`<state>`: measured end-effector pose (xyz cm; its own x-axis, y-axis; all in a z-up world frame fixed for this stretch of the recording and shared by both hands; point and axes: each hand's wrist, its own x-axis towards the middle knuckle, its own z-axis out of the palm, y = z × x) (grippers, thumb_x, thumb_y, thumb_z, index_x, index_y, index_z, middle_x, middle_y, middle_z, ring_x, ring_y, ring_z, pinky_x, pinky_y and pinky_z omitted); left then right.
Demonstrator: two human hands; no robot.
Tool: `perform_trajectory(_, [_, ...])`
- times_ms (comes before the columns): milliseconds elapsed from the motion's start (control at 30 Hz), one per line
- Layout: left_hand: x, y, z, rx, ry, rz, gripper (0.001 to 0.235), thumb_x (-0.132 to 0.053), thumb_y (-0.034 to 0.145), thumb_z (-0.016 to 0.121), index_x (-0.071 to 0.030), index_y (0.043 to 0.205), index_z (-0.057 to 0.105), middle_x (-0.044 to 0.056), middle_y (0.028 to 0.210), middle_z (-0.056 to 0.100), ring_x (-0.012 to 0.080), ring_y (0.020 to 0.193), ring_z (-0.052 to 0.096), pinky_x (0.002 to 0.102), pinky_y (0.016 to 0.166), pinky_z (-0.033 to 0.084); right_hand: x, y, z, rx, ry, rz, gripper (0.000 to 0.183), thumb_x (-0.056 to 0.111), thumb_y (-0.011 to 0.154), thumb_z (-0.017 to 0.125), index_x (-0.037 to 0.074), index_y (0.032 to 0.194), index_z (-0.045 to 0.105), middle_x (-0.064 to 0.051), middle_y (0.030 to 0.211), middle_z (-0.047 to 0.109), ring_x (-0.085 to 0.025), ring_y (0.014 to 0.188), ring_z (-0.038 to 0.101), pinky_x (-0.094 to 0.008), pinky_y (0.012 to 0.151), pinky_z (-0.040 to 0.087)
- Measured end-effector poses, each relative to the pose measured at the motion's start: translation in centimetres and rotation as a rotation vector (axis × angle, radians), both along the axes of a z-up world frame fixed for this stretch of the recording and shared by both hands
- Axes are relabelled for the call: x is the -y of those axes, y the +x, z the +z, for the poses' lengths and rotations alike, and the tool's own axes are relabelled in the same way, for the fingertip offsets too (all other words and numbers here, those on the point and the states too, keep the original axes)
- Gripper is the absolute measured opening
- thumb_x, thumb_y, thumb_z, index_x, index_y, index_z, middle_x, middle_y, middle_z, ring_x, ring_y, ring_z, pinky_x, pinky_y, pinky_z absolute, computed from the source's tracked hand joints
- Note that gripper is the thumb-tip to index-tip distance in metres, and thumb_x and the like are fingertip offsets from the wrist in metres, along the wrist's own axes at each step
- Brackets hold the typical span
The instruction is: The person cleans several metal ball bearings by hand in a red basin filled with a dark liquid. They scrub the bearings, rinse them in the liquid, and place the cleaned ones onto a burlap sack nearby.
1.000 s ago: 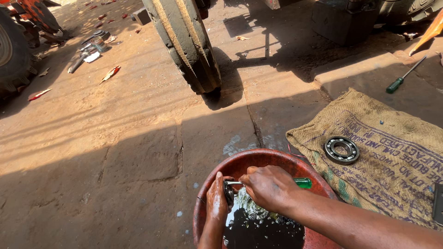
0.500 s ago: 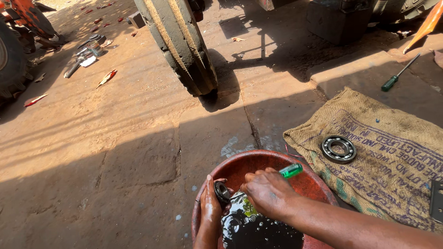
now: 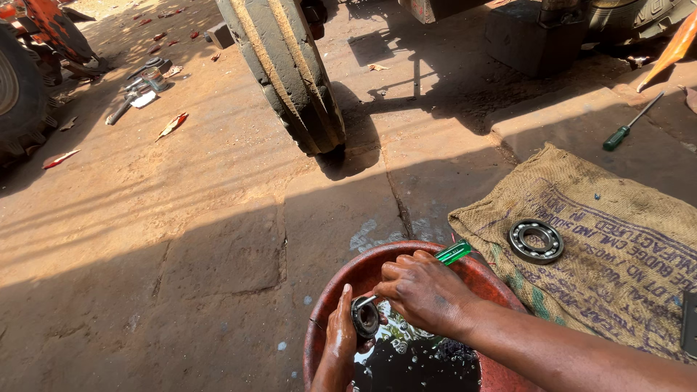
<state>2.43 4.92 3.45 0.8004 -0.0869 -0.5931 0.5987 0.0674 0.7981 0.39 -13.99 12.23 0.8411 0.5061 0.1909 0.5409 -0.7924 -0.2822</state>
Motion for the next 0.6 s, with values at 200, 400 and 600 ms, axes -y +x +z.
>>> perform_trajectory(200, [-0.2,0.2,0.3,0.02,-0.005,0.033,0.069,-0.06,0.098,0.041,-0.007,0.123,0.077,0.01,0.068,0.072,0.0121,0.049,0.056,0.026,0.041,0.034,0.2,0.1,-0.3,-0.018,0.023,-0.055,0.015,0.018,0.091,0.067,0.013,0.101,0.077,-0.006,0.089,0.065,-0.024,0.093,0.063,-0.044,0.083,0.05])
perform_trajectory(400, [0.0,0.1,-0.2,0.011,-0.045,0.06,0.066,-0.057,0.1,0.04,-0.006,0.119,0.078,0.01,0.066,0.069,0.0117,0.046,0.052,0.026,0.039,0.032,0.9,0.1,-0.9,-0.059,0.064,-0.051,0.024,0.016,0.087,0.069,0.014,0.11,0.076,-0.006,0.092,0.065,-0.026,0.094,0.064,-0.044,0.08,0.052])
perform_trajectory(600, [0.0,0.7,-1.4,0.074,-0.024,0.072,0.066,-0.055,0.101,0.043,-0.002,0.117,0.078,0.009,0.065,0.066,0.0126,0.046,0.052,0.027,0.038,0.032,0.8,-0.6,-1.5,0.025,0.049,-0.027,0.028,0.013,0.085,0.068,0.011,0.112,0.075,-0.007,0.089,0.064,-0.028,0.088,0.065,-0.046,0.075,0.053])
